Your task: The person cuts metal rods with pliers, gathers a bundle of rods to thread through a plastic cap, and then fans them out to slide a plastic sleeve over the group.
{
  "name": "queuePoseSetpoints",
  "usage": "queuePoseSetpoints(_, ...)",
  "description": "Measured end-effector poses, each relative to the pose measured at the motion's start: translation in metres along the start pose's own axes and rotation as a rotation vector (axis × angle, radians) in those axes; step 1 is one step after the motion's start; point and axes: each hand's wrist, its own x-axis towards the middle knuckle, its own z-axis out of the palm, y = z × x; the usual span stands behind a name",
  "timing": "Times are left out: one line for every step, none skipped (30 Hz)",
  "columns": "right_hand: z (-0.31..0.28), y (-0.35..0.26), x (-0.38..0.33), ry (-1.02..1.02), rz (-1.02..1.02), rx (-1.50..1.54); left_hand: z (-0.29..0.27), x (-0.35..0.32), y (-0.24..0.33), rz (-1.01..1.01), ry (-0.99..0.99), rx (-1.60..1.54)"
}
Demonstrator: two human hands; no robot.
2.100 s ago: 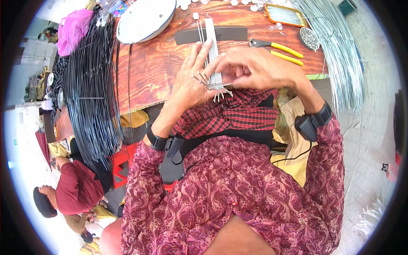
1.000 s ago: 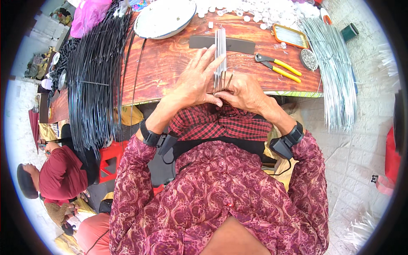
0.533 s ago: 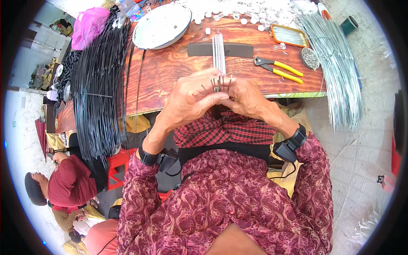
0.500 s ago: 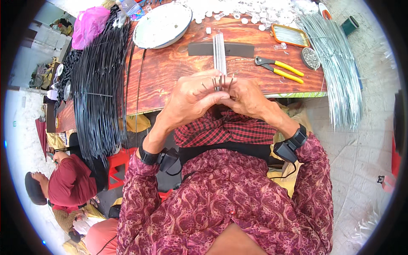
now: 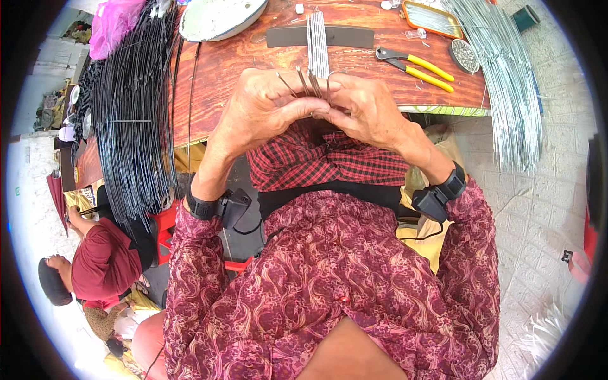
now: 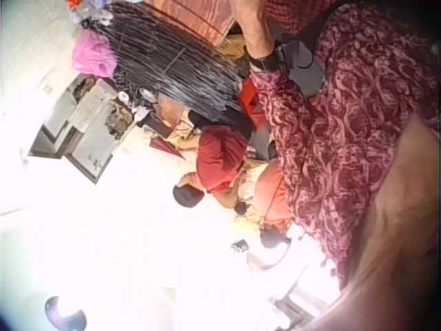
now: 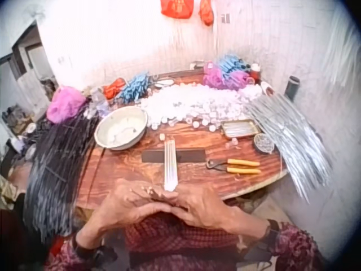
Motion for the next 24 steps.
queuePoseSetpoints(0.0, -0.001, 0.001, 0.001, -0.004, 0.0, -0.002, 0.001, 0.0, 0.023, 0.004, 0.025)
queuePoseSetpoints(0.0, -0.004, 0.001, 0.009, 0.003, -0.004, 0.0, 0.001, -0.002, 0.09, 0.07, 0.048)
queuePoseSetpoints(0.0, -0.005, 0.0, 0.015, 0.011, -0.009, 0.002, 0.001, -0.004, 0.092, 0.072, 0.049)
queuePoseSetpoints(0.0, -0.004, -0.001, 0.016, 0.008, -0.011, 0.003, 0.001, -0.005, 0.112, 0.078, 0.051)
queuePoseSetpoints(0.001, -0.002, -0.002, 0.018, 0.006, -0.02, 0.002, 0.002, -0.006, 0.133, 0.084, 0.054)
queuePoseSetpoints(0.001, -0.001, -0.004, 0.02, 0.008, -0.03, 0.002, 0.002, -0.004, 0.136, 0.084, 0.054)
queuePoseSetpoints(0.001, 0.0, -0.005, 0.021, 0.008, -0.033, 0.002, 0.003, -0.003, 0.111, 0.069, 0.063)
queuePoseSetpoints(0.001, 0.0, -0.006, 0.023, 0.01, -0.042, 0.001, 0.004, -0.002, 0.086, 0.055, 0.072)
queuePoseSetpoints(0.001, 0.0, -0.006, 0.024, 0.008, -0.047, 0.001, 0.003, -0.001, 0.086, 0.057, 0.075)
queuePoseSetpoints(0.001, 0.0, -0.006, 0.025, 0.005, -0.047, 0.001, 0.002, -0.002, 0.085, 0.066, 0.082)
queuePoseSetpoints(0.0, 0.0, -0.005, 0.019, 0.009, -0.045, 0.001, 0.002, -0.002, 0.084, 0.074, 0.088)
queuePoseSetpoints(0.0, 0.001, -0.006, 0.013, 0.016, -0.045, 0.001, 0.003, -0.004, 0.086, 0.074, 0.088)
queuePoseSetpoints(0.001, 0.001, -0.006, 0.014, 0.015, -0.046, 0.002, 0.003, -0.005, 0.102, 0.092, 0.072)
queuePoseSetpoints(0.002, 0.002, -0.007, 0.018, 0.019, -0.039, 0.003, 0.003, -0.005, 0.118, 0.109, 0.055)
queuePoseSetpoints(0.003, 0.003, -0.007, 0.023, 0.024, -0.035, 0.002, 0.004, -0.006, 0.122, 0.109, 0.056)
queuePoseSetpoints(0.003, 0.004, -0.007, 0.025, 0.022, -0.038, 0.002, 0.004, -0.006, 0.13, 0.114, 0.086)
queuePoseSetpoints(0.004, 0.004, -0.007, 0.046, 0.029, -0.021, 0.001, 0.004, -0.006, 0.137, 0.119, 0.117)
queuePoseSetpoints(0.005, 0.004, -0.007, 0.068, 0.034, -0.004, 0.002, 0.004, -0.007, 0.141, 0.121, 0.118)
queuePoseSetpoints(0.005, 0.004, -0.008, 0.069, 0.031, -0.007, 0.003, 0.004, -0.009, 0.135, 0.122, 0.101)
queuePoseSetpoints(0.006, 0.006, -0.01, 0.071, 0.038, -0.015, 0.003, 0.004, -0.01, 0.129, 0.124, 0.084)
queuePoseSetpoints(0.007, 0.006, -0.011, 0.073, 0.045, -0.02, 0.002, 0.004, -0.008, 0.131, 0.125, 0.086)
queuePoseSetpoints(0.007, 0.006, -0.01, 0.091, 0.037, -0.01, 0.002, 0.004, -0.005, 0.106, 0.117, 0.098)
queuePoseSetpoints(0.008, 0.005, -0.01, 0.092, 0.035, -0.011, 0.001, 0.004, -0.003, 0.082, 0.109, 0.111)
queuePoseSetpoints(0.009, 0.005, -0.01, 0.104, 0.042, -0.006, 0.002, 0.003, -0.001, 0.084, 0.111, 0.112)
